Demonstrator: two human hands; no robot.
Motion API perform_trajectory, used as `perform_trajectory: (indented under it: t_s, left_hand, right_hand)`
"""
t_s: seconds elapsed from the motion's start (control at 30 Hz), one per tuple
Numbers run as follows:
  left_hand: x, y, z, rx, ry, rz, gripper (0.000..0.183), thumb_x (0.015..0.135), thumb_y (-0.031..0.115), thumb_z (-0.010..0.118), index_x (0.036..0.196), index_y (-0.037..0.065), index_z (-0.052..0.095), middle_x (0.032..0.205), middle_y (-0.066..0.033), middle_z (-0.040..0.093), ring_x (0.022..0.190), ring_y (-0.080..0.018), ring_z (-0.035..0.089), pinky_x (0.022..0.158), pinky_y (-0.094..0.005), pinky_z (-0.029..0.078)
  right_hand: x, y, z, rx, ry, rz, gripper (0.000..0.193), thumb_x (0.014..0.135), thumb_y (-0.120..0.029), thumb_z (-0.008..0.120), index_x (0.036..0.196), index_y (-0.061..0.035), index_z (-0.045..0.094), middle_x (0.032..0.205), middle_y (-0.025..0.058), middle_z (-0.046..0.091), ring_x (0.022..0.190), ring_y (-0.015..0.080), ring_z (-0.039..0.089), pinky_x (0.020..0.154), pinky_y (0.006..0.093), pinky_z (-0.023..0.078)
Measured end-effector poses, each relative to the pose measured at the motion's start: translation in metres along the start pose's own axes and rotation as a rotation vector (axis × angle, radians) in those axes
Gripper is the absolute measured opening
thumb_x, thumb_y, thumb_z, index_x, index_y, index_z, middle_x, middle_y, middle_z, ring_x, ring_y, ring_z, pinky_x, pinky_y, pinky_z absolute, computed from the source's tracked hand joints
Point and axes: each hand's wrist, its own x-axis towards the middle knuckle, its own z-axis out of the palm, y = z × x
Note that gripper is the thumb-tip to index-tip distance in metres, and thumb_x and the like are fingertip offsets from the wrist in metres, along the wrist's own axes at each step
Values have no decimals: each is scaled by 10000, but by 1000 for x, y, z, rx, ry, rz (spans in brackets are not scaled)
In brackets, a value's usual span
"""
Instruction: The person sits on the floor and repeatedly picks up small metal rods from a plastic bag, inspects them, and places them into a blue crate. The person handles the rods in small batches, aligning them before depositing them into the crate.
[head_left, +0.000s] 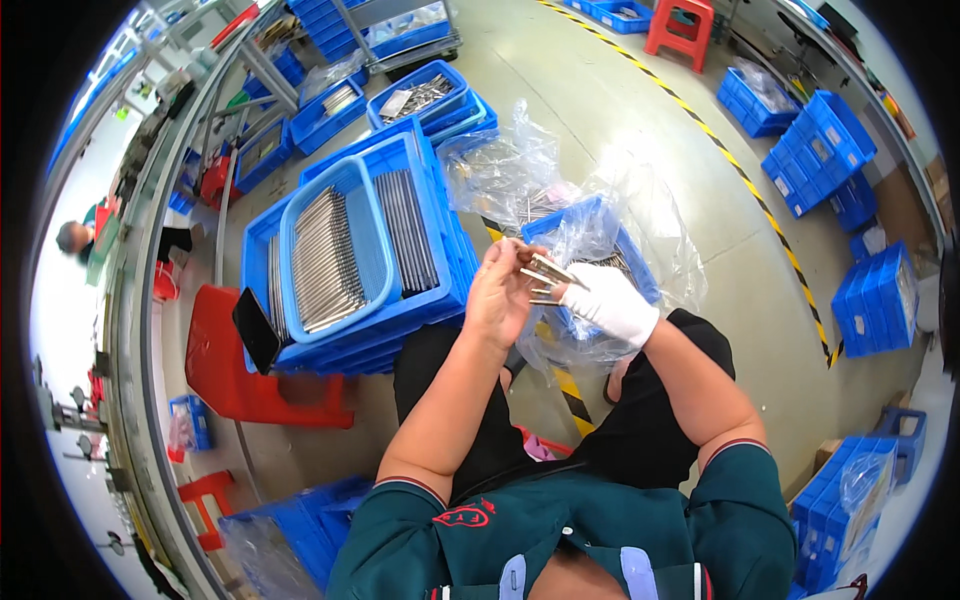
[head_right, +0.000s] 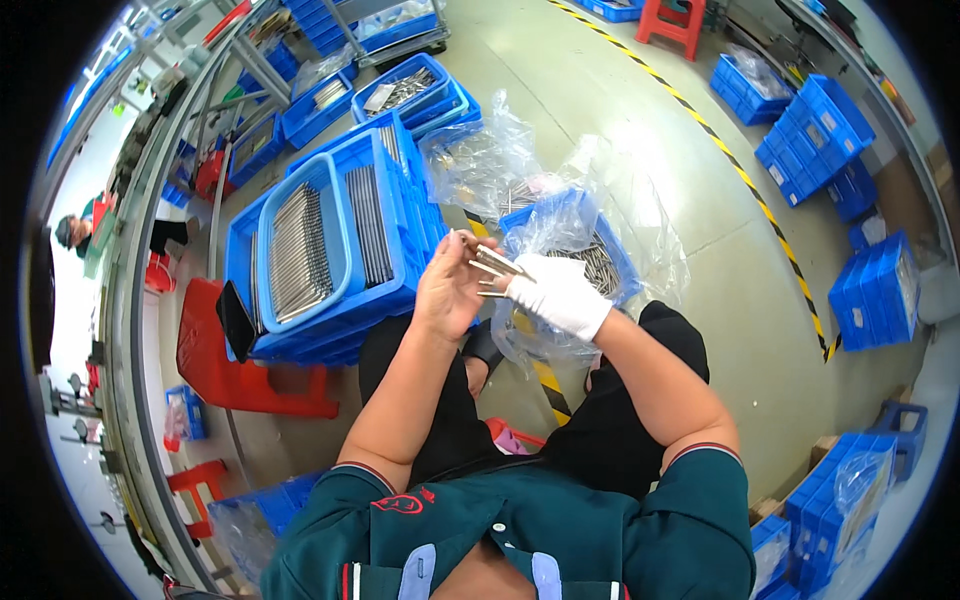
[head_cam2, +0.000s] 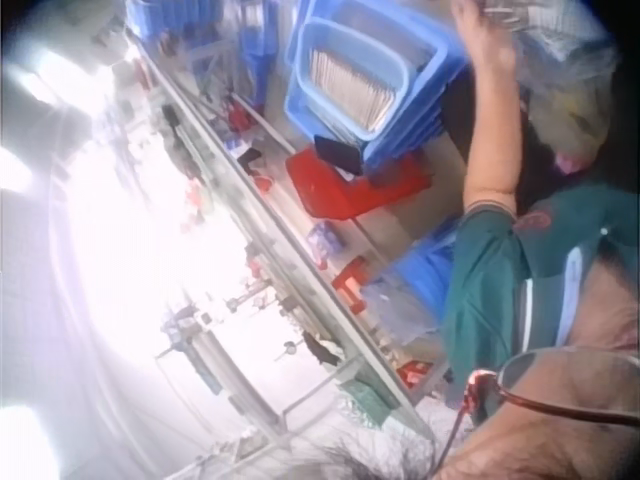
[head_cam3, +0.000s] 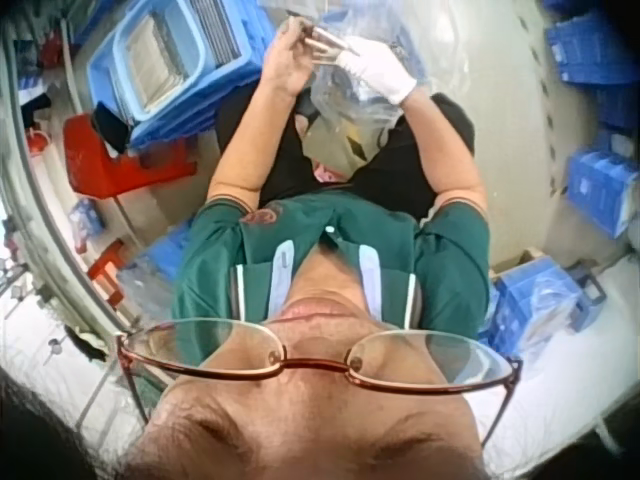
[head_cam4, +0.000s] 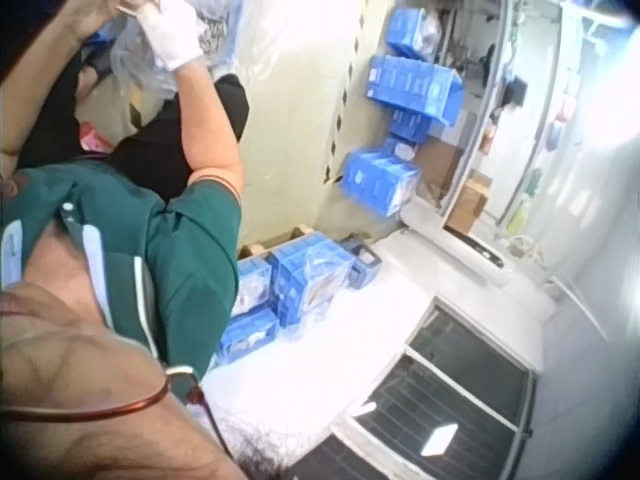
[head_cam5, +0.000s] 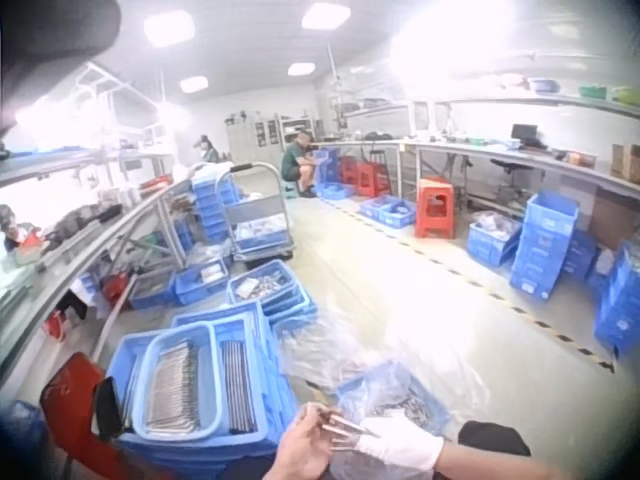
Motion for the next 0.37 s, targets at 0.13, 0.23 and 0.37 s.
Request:
perform_trajectory:
  t_s: [0.13, 0.23, 0.37]
  left_hand:
    - [-4, 7, 5, 118, -75, -38, 213, 942, 308, 525, 960, 95, 529, 951, -96, 637, 922, -237, 613, 808, -384, 499]
    - [-9, 7, 9, 891, -205, 84, 228, 936, 265, 539, 924, 45, 595, 889, -29, 626, 868, -113, 573, 819, -283, 446]
    - [-18, 19, 13, 1109, -461, 41, 245, 926, 288, 550, 1017, 66, 600, 978, -109, 627, 998, -133, 562, 899, -307, 421]
  right_hand:
    - [5, 5, 23, -295, -171, -86, 411, 832, -391, 599, 1034, -34, 610, 937, 188, 645, 899, 342, 621, 785, 373, 474]
    - [10, 3, 23, -115, -351, -4, 437, 832, -349, 604, 1137, -38, 573, 1002, 153, 638, 965, 266, 602, 837, 353, 461]
    - [26, 36, 47, 277, -240, -64, 444, 853, -322, 601, 1228, -98, 524, 1205, 138, 557, 1130, 241, 517, 897, 334, 439]
